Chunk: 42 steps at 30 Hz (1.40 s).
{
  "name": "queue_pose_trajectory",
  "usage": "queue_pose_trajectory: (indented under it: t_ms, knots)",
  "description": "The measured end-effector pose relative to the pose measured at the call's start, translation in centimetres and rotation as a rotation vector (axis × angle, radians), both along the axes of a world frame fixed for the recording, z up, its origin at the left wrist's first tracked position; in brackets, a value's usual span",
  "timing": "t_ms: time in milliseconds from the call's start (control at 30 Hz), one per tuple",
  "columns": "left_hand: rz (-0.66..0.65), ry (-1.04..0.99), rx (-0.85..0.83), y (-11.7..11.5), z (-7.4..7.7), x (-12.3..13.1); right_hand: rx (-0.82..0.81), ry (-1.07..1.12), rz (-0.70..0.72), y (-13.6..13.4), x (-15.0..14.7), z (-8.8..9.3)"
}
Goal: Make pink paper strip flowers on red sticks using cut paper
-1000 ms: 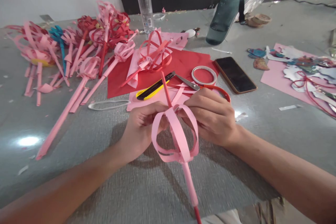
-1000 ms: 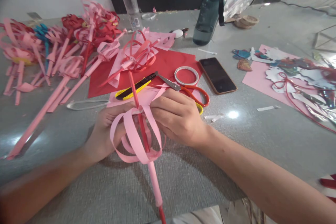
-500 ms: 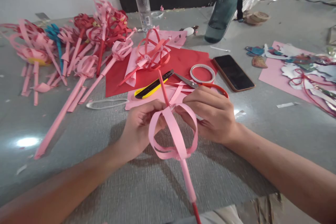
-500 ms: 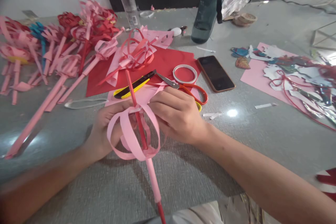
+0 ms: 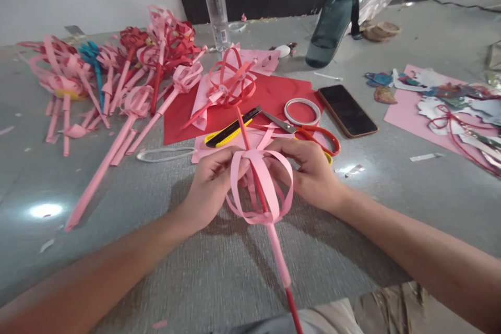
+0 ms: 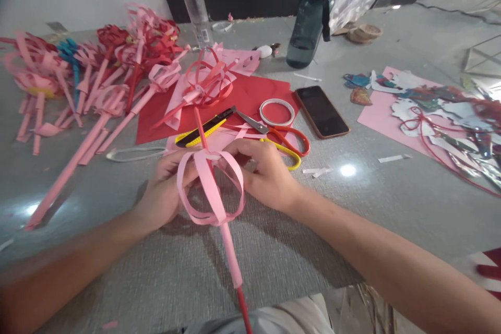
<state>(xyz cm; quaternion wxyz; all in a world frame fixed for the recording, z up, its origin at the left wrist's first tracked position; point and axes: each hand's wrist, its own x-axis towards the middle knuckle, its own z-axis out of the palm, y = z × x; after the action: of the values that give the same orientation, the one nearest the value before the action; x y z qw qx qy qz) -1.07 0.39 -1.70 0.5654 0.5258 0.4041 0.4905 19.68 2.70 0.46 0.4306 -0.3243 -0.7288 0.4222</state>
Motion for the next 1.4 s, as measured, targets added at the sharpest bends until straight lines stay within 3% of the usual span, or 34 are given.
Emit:
queue_pose_trajectory:
  t_ms: [100, 167, 467, 833, 1033, 1400]
  knots:
    - [0.041, 0.060, 0.030, 0.0, 0.0, 0.2, -0.286, 0.146, 0.060, -0.1, -0.2, 0.0]
    - [0.039, 0.073, 0.050, 0.1, 0.1, 0.3, -0.395, 0.217, 0.092, -0.1, -0.3, -0.1]
    - [-0.017, 0.015, -0.045, -0.1, 0.3, 0.4, -0.640, 0.381, 0.167, 0.2, 0.0, -0.3]
    - [-0.025, 0.119, 0.056, -0.1, 1.2, 0.5, -0.685, 0.400, 0.107, -0.1, -0.2, -0.2]
    - [-0.041, 0.092, 0.039, 0.0, 1.2, 0.6, -0.603, 0.388, 0.146, -0.2, -0.1, -0.3]
    - [-0.085, 0.063, -0.017, -0.3, 1.7, 0.6, -0.569, 0.367, 0.055, -0.2, -0.3, 0.2]
